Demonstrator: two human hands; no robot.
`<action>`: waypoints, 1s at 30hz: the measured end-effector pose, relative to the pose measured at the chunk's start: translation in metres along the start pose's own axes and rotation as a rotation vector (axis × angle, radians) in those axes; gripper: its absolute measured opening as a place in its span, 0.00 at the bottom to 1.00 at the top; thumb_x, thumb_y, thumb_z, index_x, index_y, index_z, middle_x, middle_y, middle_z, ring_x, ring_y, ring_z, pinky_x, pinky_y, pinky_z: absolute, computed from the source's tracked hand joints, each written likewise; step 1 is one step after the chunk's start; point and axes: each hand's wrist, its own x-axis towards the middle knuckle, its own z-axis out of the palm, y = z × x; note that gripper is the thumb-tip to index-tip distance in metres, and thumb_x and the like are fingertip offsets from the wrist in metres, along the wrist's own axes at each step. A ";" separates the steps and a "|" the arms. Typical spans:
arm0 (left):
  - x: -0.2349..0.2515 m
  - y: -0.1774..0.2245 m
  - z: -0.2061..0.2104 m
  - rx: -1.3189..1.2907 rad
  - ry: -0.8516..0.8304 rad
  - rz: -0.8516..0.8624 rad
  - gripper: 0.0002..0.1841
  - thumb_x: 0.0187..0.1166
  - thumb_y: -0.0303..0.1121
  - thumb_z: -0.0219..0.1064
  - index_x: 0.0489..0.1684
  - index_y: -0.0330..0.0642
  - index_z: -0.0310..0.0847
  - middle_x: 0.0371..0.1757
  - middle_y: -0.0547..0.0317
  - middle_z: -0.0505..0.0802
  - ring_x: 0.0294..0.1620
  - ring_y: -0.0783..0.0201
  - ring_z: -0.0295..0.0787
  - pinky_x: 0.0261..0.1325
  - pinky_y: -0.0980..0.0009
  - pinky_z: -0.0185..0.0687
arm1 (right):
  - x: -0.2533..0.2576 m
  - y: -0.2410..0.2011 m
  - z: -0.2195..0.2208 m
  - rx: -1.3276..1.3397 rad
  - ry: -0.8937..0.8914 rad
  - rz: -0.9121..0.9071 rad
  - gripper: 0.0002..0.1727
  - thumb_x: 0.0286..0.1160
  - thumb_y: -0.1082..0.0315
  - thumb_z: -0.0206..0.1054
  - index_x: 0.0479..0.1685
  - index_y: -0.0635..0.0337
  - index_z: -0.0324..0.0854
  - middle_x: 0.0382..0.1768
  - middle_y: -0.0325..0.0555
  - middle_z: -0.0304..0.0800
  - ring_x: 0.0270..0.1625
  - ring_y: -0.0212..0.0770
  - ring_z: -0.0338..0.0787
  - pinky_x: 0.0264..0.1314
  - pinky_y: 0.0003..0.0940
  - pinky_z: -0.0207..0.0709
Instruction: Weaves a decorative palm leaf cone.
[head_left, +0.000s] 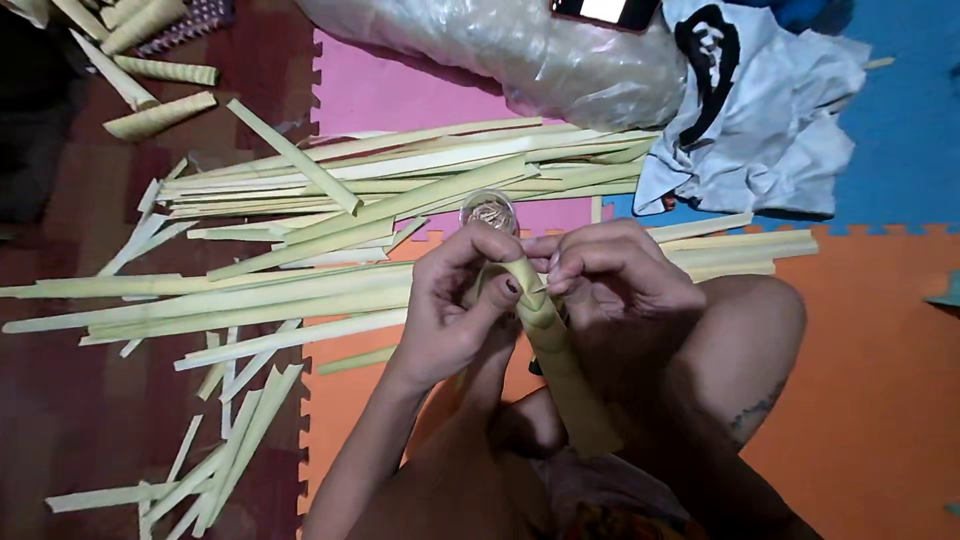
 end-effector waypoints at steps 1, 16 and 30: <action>0.000 0.001 0.001 -0.001 0.002 -0.001 0.03 0.86 0.35 0.65 0.49 0.52 0.80 0.48 0.75 0.90 0.48 0.82 0.88 0.52 0.84 0.85 | -0.001 -0.001 0.000 -0.012 0.011 -0.006 0.03 0.72 0.76 0.71 0.34 0.62 0.83 0.42 0.40 0.89 0.49 0.32 0.94 0.55 0.29 0.93; -0.017 -0.023 -0.021 0.341 -0.208 -0.439 0.06 0.80 0.27 0.64 0.36 0.39 0.87 0.20 0.68 0.85 0.16 0.81 0.73 0.19 0.84 0.68 | -0.039 0.047 -0.043 -0.150 -0.331 0.366 0.05 0.64 0.79 0.74 0.34 0.64 0.94 0.39 0.43 0.97 0.43 0.31 0.95 0.50 0.28 0.91; 0.003 -0.004 0.030 0.457 0.553 -0.481 0.06 0.75 0.15 0.61 0.31 0.32 0.71 0.29 0.63 0.82 0.35 0.80 0.79 0.44 0.84 0.78 | -0.170 0.094 -0.025 -0.587 -0.005 1.101 0.43 0.76 0.64 0.71 0.81 0.85 0.53 0.64 0.79 0.79 0.65 0.66 0.85 0.70 0.55 0.78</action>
